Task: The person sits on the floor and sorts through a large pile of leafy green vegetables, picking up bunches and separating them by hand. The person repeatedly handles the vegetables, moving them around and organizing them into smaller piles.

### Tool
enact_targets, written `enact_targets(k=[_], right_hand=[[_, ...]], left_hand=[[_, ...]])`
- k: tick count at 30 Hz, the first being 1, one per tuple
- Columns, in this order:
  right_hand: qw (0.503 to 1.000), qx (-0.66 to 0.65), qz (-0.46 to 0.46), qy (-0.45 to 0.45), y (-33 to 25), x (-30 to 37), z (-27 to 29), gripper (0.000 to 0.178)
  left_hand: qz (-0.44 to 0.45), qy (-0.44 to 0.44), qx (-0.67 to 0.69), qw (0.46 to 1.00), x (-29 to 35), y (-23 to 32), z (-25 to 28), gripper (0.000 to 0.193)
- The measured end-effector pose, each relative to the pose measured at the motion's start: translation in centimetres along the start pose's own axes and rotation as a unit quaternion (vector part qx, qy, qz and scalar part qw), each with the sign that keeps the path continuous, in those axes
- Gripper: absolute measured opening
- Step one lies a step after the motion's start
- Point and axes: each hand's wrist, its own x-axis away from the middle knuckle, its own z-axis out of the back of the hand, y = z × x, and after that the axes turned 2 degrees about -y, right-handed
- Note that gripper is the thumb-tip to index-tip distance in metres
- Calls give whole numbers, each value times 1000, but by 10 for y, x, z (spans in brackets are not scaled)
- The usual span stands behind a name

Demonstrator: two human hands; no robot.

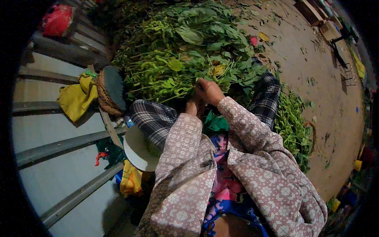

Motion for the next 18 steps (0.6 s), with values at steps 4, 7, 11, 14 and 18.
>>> enact_targets(k=[4, 7, 11, 14, 18], right_hand=[[992, -94, -13, 88, 27, 11, -13, 24], [992, -78, -2, 98, 22, 21, -14, 24], [994, -87, -16, 67, 17, 30, -16, 25], [992, -100, -6, 74, 19, 35, -18, 25], [990, -121, -22, 69, 18, 39, -18, 24]], left_hand=[[59, -53, -24, 997, 8, 6, 15, 23], [-58, 134, -94, 985, 8, -6, 5, 22], [-46, 144, -66, 986, 13, -7, -17, 21], [-28, 174, -47, 983, 11, -10, -20, 22], [-20, 157, -30, 987, 10, -10, -13, 22]])
